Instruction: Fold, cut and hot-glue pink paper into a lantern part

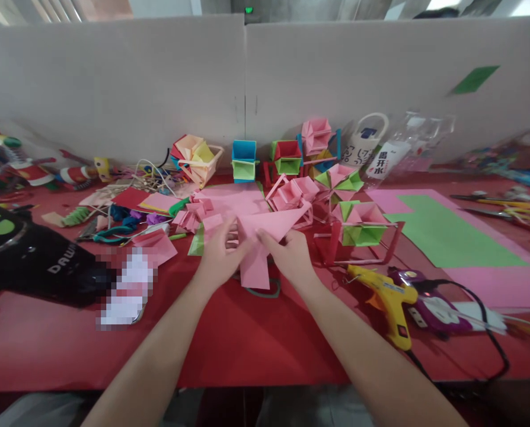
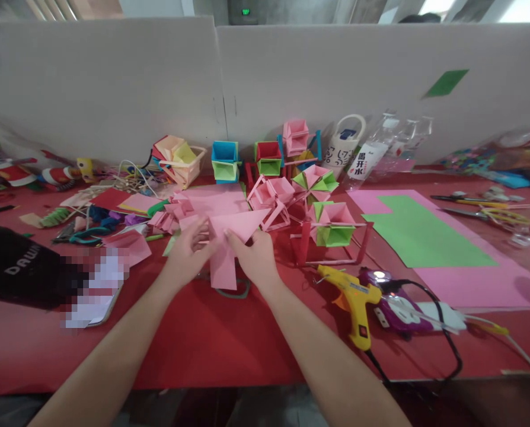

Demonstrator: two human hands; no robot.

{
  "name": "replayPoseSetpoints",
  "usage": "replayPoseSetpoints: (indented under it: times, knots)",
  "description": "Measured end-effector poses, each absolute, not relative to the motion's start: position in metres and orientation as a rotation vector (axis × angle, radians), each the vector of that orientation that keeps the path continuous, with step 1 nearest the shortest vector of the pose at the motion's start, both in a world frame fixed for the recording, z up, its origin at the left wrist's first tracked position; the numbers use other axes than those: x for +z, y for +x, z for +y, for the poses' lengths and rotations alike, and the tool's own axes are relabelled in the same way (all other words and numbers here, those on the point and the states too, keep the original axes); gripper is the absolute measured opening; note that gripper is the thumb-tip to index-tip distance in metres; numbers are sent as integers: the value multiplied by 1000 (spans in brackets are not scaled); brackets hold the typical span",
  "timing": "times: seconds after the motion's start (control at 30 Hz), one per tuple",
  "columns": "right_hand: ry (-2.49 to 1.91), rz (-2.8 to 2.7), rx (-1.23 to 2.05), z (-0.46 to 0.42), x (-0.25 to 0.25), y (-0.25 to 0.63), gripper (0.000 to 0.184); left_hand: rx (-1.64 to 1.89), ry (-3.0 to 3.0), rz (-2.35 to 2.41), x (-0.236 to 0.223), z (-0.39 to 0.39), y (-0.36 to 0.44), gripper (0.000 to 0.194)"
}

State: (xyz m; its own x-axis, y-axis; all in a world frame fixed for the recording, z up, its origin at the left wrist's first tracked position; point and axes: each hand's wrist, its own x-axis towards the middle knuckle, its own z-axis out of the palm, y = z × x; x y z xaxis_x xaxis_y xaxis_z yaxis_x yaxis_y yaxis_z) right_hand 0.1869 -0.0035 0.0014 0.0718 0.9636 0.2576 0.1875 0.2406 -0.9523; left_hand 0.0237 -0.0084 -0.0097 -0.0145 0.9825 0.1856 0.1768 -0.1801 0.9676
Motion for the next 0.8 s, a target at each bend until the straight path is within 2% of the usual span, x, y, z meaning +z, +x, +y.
replayPoseSetpoints:
  times: [0.1, 0.17, 0.3, 0.4, 0.5, 0.63, 0.8]
  knots:
    - [-1190, -1394, 822, -6, 6, 187, 30, 1126, 1515, 1121, -8, -18, 31, 95]
    - [-1162, -1445, 848, -9, 8, 186, 32, 1094, 1530, 1066, -4, -23, 34, 101]
    - [-1070, -1494, 939, -13, 10, 184, 42, 1023, 1570, 1020, 7, -27, 35, 91]
    - [-1029, -1453, 955, -11, 9, 186, 42, 1044, 1533, 1040, 9, -25, 32, 68]
    - [-1032, -1371, 943, -6, 7, 191, 38, 1180, 1256, 1064, 8, -22, 28, 51]
    - [-1038, -1237, 1044, 0, 6, 197, 36, 1292, 894, 1098, 11, -19, 25, 47]
    - [-930, -1358, 1240, -1, 8, 196, 38, 1447, 824, 1074, 16, -16, 26, 52]
